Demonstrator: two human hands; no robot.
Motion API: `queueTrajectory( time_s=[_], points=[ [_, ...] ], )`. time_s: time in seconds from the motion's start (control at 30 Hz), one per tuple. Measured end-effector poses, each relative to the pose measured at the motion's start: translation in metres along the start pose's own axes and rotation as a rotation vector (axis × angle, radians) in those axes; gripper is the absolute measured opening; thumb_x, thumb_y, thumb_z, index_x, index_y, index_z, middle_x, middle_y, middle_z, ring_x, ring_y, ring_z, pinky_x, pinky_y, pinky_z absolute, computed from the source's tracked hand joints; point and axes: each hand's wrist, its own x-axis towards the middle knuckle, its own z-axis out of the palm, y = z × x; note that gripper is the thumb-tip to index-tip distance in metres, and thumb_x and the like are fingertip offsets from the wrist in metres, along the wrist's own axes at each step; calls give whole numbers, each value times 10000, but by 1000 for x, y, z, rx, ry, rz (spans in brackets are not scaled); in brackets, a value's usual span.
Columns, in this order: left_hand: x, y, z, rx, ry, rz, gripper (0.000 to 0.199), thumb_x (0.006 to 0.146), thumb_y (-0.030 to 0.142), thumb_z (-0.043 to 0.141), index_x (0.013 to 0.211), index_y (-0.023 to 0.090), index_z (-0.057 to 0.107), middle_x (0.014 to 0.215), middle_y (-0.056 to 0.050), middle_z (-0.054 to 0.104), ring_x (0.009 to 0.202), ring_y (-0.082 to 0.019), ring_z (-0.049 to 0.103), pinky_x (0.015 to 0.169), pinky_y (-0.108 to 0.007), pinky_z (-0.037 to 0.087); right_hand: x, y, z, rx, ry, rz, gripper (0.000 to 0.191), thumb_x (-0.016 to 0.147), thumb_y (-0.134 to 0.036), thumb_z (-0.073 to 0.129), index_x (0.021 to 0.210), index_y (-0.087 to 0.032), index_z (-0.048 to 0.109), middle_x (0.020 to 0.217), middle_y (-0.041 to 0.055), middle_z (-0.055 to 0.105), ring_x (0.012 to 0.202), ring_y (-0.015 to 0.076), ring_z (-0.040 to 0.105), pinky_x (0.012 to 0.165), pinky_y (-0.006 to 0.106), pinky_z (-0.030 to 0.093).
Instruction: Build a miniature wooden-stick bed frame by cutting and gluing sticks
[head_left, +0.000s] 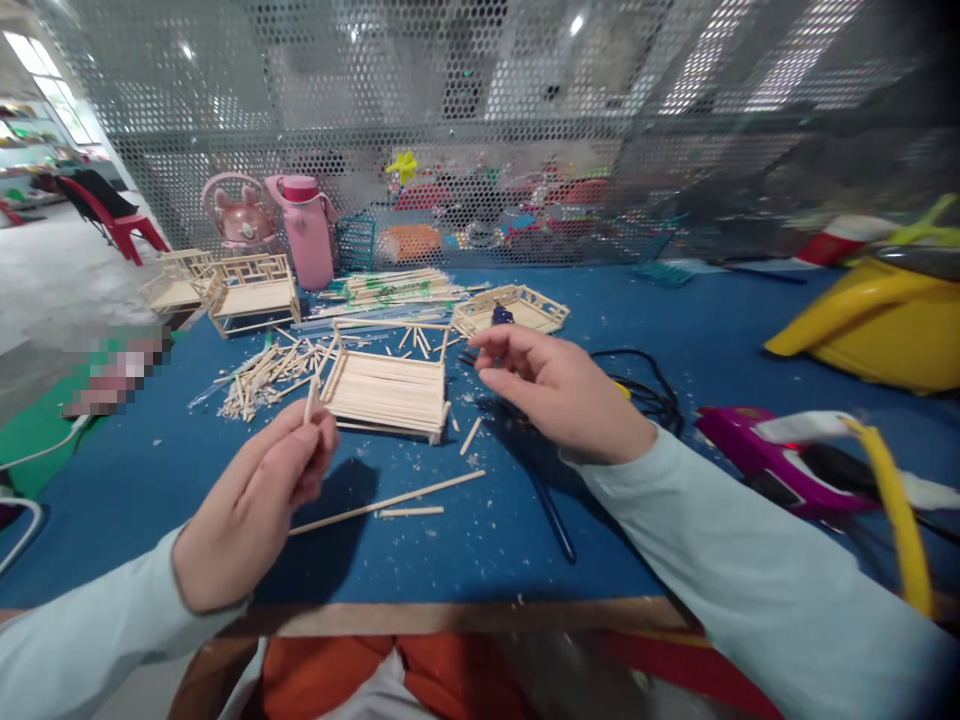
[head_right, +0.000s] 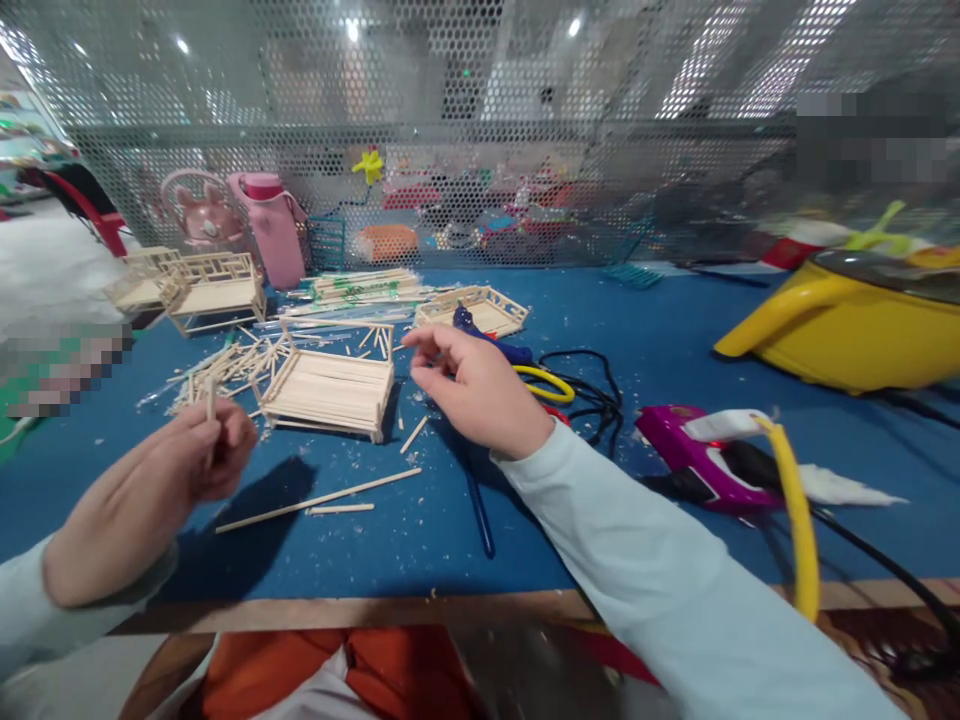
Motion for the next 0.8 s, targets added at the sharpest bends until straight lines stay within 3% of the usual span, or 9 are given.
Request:
queueTrajectory(
  time_s=[0.03,0.1,0.23,0.33,0.47,0.63,0.73,0.8],
  points=[
    [6,6,5,-161,-66,-62,294,893,344,286,675,203,424,565,26,396,461,-100,380,408,-229,351,2,-4,-1,8,66,-53,233,753,-252,534,952,-152,604,826,36,594,660,109,496,585,226,380],
    [26,15,17,-264,-154,-118,361,881,413,343,629,190,472,580,9,439,532,-106,427,490,-240,393,5,-12,-1,19,114,-124,177,762,-296,551,842,-150,612,804,33,586,670,109,487,593,227,377],
    [70,27,42,-410,-126,-160,406,838,504,411,739,177,631,545,20,394,467,-84,359,440,-229,334,13,-19,1,193,-91,-73,373,785,-469,511,614,-144,579,532,-17,486,502,77,405,488,219,313],
    [86,35,57,-550,-104,-217,424,822,514,446,792,153,665,502,36,357,432,-72,332,425,-220,315,15,-13,0,421,-213,44,421,780,-531,483,679,-144,615,536,-14,524,461,69,412,455,215,306],
    [91,43,71,-641,-117,-272,382,820,464,491,887,132,668,494,39,384,432,-63,373,421,-196,314,11,-4,1,588,-241,88,339,723,-481,587,639,-153,601,531,-32,523,451,55,408,445,203,305],
    [87,38,74,-480,-219,-162,425,835,497,433,938,145,647,531,19,459,448,-80,428,420,-206,321,9,-1,3,631,-233,147,267,679,-362,649,546,-149,557,460,-47,496,416,42,394,421,192,290],
    [72,24,62,-190,-85,20,385,878,424,366,1032,155,594,630,-3,533,500,-99,461,473,-232,381,12,6,-2,688,-134,198,212,650,-324,660,579,-147,568,499,-32,550,409,47,430,413,192,320],
    [57,11,51,123,-12,163,305,876,302,377,1070,148,557,777,-38,586,590,-116,519,553,-250,434,17,14,-7,742,-26,215,195,646,-312,655,591,-150,562,518,-30,565,399,46,443,401,188,331]
  ],
)
